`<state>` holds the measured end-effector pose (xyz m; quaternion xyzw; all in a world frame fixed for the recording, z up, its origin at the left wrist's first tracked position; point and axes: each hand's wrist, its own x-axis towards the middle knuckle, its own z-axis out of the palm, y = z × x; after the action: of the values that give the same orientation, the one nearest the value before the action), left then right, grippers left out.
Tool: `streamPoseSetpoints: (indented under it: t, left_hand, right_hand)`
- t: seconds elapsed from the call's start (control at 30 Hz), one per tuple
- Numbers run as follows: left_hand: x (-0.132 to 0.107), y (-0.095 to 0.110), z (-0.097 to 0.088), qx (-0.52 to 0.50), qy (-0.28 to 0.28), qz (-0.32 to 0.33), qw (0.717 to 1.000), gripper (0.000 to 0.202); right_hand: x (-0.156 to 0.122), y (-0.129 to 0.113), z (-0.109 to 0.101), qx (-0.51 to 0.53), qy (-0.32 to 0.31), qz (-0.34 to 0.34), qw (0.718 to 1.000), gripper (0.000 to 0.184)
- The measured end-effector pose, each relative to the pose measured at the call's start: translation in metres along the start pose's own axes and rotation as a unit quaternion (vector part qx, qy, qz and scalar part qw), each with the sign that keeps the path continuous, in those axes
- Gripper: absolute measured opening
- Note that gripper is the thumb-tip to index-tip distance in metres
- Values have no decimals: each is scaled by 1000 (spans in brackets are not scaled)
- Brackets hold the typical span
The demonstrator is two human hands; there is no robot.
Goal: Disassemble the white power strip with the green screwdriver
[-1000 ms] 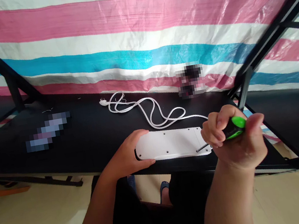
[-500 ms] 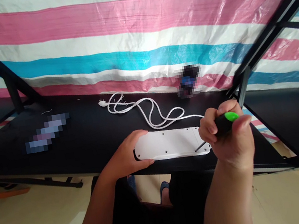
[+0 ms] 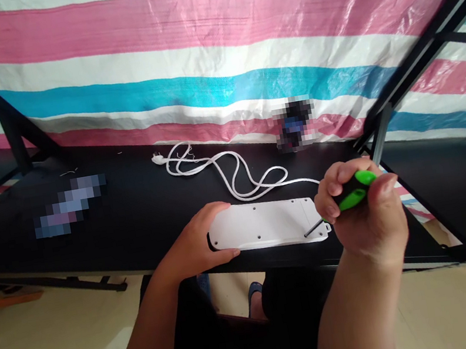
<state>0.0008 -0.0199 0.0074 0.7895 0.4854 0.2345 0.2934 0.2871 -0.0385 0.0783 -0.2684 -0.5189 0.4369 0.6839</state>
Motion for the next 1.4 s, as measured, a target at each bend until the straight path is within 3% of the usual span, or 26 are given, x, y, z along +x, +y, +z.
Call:
streamPoseSetpoints:
  t: [0.13, 0.4, 0.53, 0.77, 0.93, 1.2, 1.4]
  left_hand:
    - [0, -2, 1, 0, 0, 7, 1000, 83]
    - [0, -1, 0, -1, -5, 2, 1000, 84]
    - [0, -1, 0, 0, -3, 1, 1000, 84]
    - [0, -2, 1, 2, -1, 6, 1000, 84]
    - [0, -1, 0, 0, -6, 3, 1000, 83]
    - [0, -2, 1, 3, -4, 5, 1000, 83]
    - [-1, -3, 1, 4, -2, 7, 1000, 83]
  right_hand:
    - [-1, 0, 1, -2, -20, 15, 1000, 45]
    - [-1, 4, 4, -11, -26, -3, 1000, 29]
    - [2, 4, 7, 5, -6, 4, 1000, 48]
    - [3, 3, 5, 5, 22, -15, 1000, 36]
    - [3, 2, 6, 10, 14, -2, 1000, 49]
    - [2, 0, 4, 1, 29, -19, 999, 36]
    - [2, 2, 5, 8, 29, -16, 999, 43]
